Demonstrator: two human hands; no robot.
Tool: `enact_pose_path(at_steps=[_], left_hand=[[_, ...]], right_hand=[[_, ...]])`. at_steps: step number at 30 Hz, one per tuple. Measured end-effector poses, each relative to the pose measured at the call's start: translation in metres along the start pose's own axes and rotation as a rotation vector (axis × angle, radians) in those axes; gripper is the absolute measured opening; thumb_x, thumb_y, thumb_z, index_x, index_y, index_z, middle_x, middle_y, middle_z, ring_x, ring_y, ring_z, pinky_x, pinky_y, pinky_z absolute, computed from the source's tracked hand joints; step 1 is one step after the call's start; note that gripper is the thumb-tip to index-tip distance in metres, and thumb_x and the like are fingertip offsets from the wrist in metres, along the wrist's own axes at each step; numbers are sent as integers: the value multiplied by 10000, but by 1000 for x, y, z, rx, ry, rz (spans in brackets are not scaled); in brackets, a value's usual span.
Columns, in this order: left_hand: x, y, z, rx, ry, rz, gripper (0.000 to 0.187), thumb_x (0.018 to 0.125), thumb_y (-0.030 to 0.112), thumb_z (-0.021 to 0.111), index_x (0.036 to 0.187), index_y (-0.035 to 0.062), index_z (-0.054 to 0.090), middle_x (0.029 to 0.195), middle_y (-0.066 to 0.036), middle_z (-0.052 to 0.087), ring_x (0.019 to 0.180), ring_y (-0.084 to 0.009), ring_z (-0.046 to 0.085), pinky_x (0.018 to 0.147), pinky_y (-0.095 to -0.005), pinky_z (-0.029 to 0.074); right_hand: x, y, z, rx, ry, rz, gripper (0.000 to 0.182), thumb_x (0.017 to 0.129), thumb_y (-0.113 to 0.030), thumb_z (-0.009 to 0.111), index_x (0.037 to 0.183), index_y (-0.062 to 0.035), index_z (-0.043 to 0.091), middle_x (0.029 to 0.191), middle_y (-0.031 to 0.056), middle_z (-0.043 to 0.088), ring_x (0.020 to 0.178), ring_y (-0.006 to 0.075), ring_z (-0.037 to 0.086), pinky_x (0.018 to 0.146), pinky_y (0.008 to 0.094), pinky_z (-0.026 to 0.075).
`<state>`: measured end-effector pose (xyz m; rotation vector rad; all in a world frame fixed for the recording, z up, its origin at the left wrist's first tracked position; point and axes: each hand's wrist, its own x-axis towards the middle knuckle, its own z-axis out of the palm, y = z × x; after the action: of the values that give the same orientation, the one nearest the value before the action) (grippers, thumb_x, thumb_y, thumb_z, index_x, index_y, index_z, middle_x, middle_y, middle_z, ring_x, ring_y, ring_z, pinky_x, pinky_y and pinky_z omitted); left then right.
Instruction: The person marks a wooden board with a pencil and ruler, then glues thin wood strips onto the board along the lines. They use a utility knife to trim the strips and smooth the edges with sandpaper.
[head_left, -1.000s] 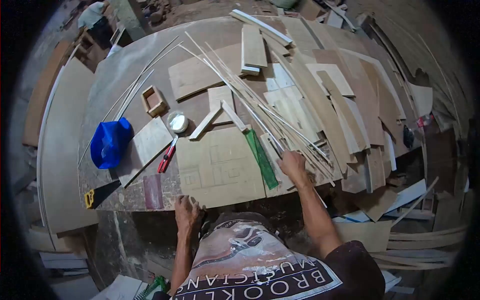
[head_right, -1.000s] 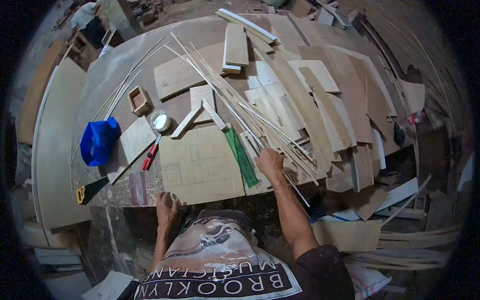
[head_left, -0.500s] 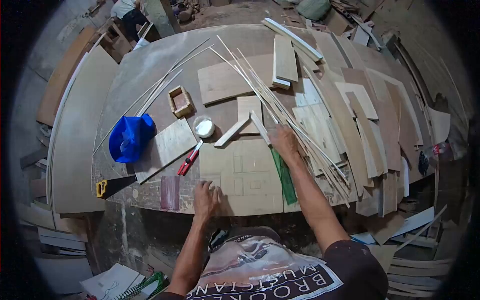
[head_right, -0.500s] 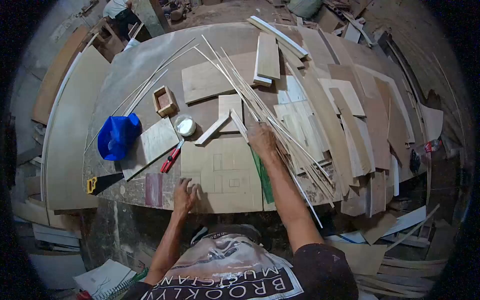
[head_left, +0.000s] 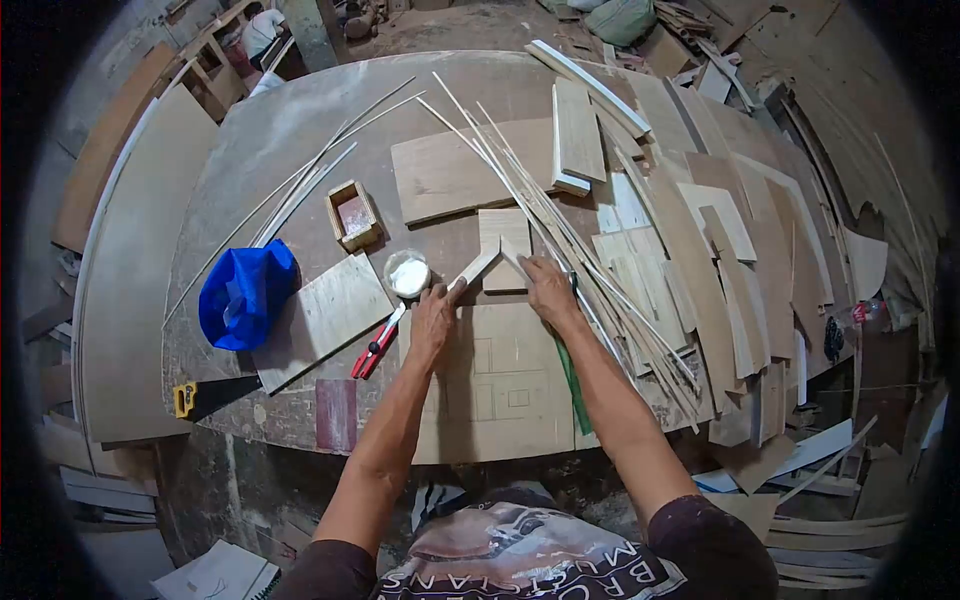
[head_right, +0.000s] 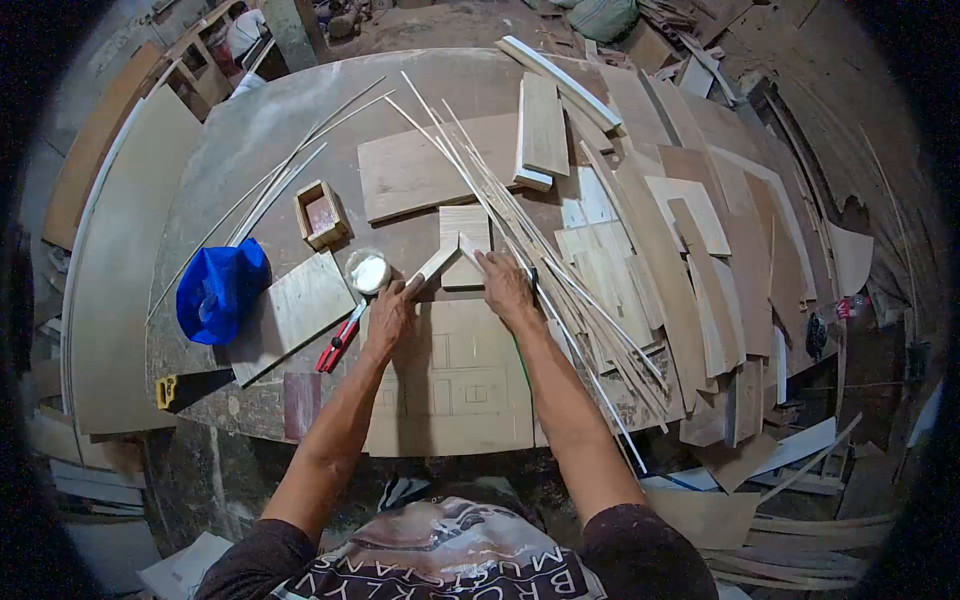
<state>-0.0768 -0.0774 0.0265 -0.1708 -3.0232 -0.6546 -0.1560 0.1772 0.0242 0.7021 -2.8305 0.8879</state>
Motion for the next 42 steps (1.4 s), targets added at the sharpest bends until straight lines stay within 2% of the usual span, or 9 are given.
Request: enact_pose_path(at_steps=[8, 12, 14, 16, 21, 27, 33, 40, 42], left_hand=[[17, -11, 17, -19, 57, -56, 576, 914, 125, 621, 1470, 243, 528, 1181, -115, 588, 1058, -318, 599, 868, -499, 490], [22, -11, 25, 39, 123, -44, 562, 956, 86, 515, 1499, 232, 494, 1178, -125, 572, 1056, -323, 581, 857, -523, 480], [19, -10, 27, -17, 86, -44, 574, 967, 80, 490, 1524, 211, 452, 1275, -155, 555, 1158, -359, 561, 911, -539, 479], [17, -2, 25, -54, 170, 1, 609, 952, 31, 436, 1549, 152, 415, 1488, -248, 450, 1326, -458, 461, 1091, -549, 384], [-31, 9, 24, -101, 199, 138, 567, 865, 8, 550, 1428, 27, 485, 1512, -251, 412, 1410, -454, 380, 1145, -558, 336], [-155, 25, -3, -172, 160, -12, 506, 818, 18, 688, 1304, 29, 550, 1490, -283, 415, 1364, -491, 407, 1118, -559, 373], [-243, 32, -19, -2, -118, -174, 732, 836, 348, 755, 1456, 61, 493, 1569, -292, 337, 1433, -524, 297, 1173, -593, 273], [-242, 30, -20, -109, -100, -153, 716, 830, 280, 748, 1433, -11, 495, 1566, -309, 345, 1439, -500, 319, 1224, -556, 223], [-242, 30, -19, -132, -90, -193, 704, 820, 266, 750, 1421, -8, 505, 1569, -305, 342, 1440, -498, 322, 1224, -556, 228]], right_hand=[[30, -5, 14, -156, -19, 20, 448, 920, -13, 530, 1349, -97, 626, 1251, 214, 625, 1130, 413, 604, 970, 474, 501], [39, -6, 3, -96, -165, 120, 502, 925, -40, 527, 1419, -123, 564, 1369, 200, 570, 1244, 382, 562, 1026, 451, 481], [27, -10, 1, -171, -134, 153, 562, 911, -64, 590, 1456, -189, 543, 1431, 186, 537, 1320, 389, 505, 1101, 502, 421], [20, -6, -4, 53, 159, 113, 593, 905, -120, 635, 1481, -164, 504, 1464, 204, 501, 1354, 400, 468, 1121, 489, 400], [-102, 2, -60, 97, 416, 461, 227, 881, -72, 624, 1076, 17, 700, 1075, 230, 683, 1012, 423, 637, 889, 485, 500], [-210, 5, -59, -120, 249, 447, 311, 878, -129, 689, 1164, -7, 681, 1171, 190, 663, 1143, 402, 600, 945, 493, 485], [-217, 3, -50, -178, 194, 538, 435, 880, -215, 717, 1285, -79, 633, 1316, 140, 569, 1250, 363, 509, 1035, 587, 373], [-181, 40, -106, -401, 331, 563, 276, 900, -212, 694, 1146, -92, 667, 1218, 108, 605, 1170, 332, 554, 982, 546, 408], [-177, 58, -123, -387, 152, 547, 244, 912, -201, 676, 1127, -87, 652, 1163, 116, 614, 1141, 330, 563, 941, 538, 420]])
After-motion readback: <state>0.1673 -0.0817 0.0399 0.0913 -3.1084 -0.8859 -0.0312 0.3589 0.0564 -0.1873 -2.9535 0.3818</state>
